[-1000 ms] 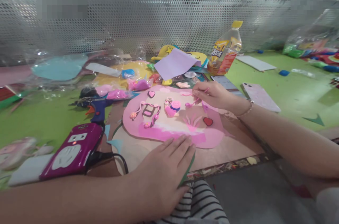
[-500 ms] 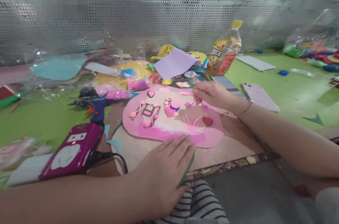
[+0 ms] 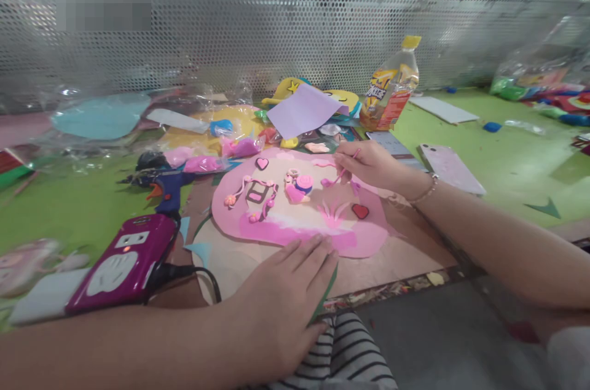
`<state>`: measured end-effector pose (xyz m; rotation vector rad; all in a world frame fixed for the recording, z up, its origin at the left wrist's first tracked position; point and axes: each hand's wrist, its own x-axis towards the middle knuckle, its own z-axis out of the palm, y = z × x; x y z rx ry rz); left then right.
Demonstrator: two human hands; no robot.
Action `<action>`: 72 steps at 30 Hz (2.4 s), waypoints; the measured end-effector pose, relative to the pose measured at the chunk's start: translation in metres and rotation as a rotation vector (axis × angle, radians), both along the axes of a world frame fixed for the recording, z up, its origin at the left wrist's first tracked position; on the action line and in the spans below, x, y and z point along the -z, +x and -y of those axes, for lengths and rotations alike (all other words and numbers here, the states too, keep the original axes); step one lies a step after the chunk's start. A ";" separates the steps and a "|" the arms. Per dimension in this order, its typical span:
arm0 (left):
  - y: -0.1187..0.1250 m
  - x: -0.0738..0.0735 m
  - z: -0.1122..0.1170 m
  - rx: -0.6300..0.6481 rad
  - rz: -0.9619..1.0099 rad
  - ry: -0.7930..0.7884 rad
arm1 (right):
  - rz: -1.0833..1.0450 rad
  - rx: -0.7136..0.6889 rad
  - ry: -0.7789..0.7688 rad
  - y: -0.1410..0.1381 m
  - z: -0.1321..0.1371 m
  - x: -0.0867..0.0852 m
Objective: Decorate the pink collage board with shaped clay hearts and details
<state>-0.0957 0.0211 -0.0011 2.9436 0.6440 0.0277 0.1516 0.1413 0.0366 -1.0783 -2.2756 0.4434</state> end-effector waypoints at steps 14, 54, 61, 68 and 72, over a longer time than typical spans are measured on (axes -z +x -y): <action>0.001 -0.003 0.000 -0.005 -0.004 -0.005 | -0.043 0.070 -0.100 -0.002 0.001 -0.002; 0.003 -0.005 0.002 -0.033 -0.040 0.000 | -0.091 0.047 -0.154 0.000 -0.003 0.003; 0.005 -0.005 0.001 -0.031 -0.041 -0.016 | -0.221 0.064 -0.151 0.003 -0.005 0.003; -0.001 -0.001 0.001 0.006 0.007 -0.003 | -0.119 0.129 -0.008 -0.001 0.002 0.001; -0.001 0.002 0.001 0.001 0.017 0.013 | 0.010 0.048 0.137 -0.004 0.010 -0.003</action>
